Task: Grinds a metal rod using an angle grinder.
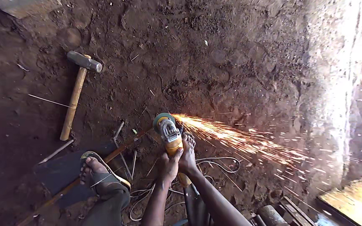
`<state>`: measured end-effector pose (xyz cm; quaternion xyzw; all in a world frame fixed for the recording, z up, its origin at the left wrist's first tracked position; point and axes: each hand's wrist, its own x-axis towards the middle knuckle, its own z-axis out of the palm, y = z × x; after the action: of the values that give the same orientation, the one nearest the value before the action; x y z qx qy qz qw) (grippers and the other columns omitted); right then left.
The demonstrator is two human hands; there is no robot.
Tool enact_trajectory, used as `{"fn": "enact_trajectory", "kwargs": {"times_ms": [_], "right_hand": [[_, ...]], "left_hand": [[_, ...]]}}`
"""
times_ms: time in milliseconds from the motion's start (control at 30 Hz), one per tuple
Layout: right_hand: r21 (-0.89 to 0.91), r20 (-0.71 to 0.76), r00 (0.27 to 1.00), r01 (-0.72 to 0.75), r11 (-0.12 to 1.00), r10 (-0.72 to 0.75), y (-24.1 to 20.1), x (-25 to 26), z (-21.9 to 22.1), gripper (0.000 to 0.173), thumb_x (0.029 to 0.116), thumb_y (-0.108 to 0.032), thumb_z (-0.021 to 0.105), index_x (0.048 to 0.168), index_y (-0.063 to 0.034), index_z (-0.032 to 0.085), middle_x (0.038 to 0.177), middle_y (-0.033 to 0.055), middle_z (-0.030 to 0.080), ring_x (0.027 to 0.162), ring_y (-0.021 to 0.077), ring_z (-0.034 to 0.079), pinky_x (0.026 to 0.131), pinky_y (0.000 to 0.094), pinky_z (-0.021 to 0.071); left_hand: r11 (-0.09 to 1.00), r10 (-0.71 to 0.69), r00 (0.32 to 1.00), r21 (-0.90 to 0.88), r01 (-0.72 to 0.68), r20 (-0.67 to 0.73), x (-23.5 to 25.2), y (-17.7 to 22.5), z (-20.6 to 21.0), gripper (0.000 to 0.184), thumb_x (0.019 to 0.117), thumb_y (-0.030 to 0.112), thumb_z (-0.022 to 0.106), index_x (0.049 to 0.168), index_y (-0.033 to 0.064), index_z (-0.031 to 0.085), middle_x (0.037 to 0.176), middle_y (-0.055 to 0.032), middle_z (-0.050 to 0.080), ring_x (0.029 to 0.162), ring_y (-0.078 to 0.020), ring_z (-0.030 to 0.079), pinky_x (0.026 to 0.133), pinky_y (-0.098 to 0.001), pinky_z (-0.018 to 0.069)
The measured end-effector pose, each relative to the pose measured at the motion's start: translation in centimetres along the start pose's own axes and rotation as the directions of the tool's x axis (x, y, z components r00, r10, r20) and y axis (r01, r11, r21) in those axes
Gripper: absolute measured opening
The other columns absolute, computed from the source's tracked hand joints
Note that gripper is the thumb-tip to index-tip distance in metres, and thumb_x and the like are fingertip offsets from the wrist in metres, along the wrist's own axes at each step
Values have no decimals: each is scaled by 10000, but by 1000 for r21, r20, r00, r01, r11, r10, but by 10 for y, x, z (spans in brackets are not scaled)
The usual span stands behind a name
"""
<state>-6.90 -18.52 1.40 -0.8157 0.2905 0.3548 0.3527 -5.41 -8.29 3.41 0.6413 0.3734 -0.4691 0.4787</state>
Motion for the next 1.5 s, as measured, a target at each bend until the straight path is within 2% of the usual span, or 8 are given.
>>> {"fn": "enact_trajectory", "kwargs": {"times_ms": [167,267,533,767,967,1100,1367,1500], "right_hand": [[5,-20,1000,-1,1000,1,5,-1,1,649,764,-415,713,1289,-42,630,1022,126,744,977,282,722,863,534,563],[26,-37,999,5,1000,-5,7,-3,-1,656,776,-410,695,1298,-19,629,1024,143,744,971,303,723,859,547,561],[19,33,999,-19,1000,18,-1,3,-1,623,791,-402,684,1295,-39,627,1051,143,735,1012,302,709,889,545,548],[15,2,1000,-17,1000,17,3,-1,-4,630,779,-404,701,1292,-45,633,1042,131,743,992,291,720,872,539,560],[8,3,1000,-16,1000,16,2,0,-4,624,786,-395,695,1299,-46,629,1045,132,742,994,288,718,880,531,558],[1,47,998,-41,999,40,-11,2,-4,627,797,-397,692,1315,-53,614,1082,147,726,1043,304,699,906,548,541],[11,23,999,-23,1000,23,-2,1,-4,632,801,-384,688,1328,-44,607,1074,139,735,1030,288,709,913,539,548],[22,-20,1000,-4,1000,4,1,0,-2,621,785,-389,695,1293,-38,630,1035,125,744,981,274,722,875,529,563]], "left_hand": [[998,21,1000,53,-21,-4,0,0,1,537,924,493,730,1198,34,683,1091,-106,731,1064,-196,692,982,-445,541],[998,-6,1000,67,5,18,0,-1,2,553,918,528,724,1143,24,699,1035,-118,732,1018,-223,698,948,-473,546],[1000,-6,1000,7,6,-6,-3,7,-2,505,937,457,731,1160,5,685,1050,-125,728,1021,-208,695,953,-442,547],[998,-6,1000,66,7,-4,-4,7,1,530,918,500,738,1138,19,701,1055,-123,729,1030,-217,695,961,-456,544],[999,-7,1000,31,7,2,-2,5,2,517,923,483,740,1149,19,697,1058,-122,730,1034,-211,696,960,-450,548],[1000,-23,1000,12,23,-1,-2,10,-6,519,938,467,729,1165,2,682,1072,-136,722,1045,-217,689,964,-445,542],[998,14,1000,60,-14,-4,-3,10,-4,521,925,490,733,1139,16,703,1050,-123,732,1024,-212,699,963,-447,546],[999,12,1000,34,-12,4,-2,7,-1,509,931,474,730,1122,3,700,1019,-129,730,993,-216,702,937,-447,552]]}}
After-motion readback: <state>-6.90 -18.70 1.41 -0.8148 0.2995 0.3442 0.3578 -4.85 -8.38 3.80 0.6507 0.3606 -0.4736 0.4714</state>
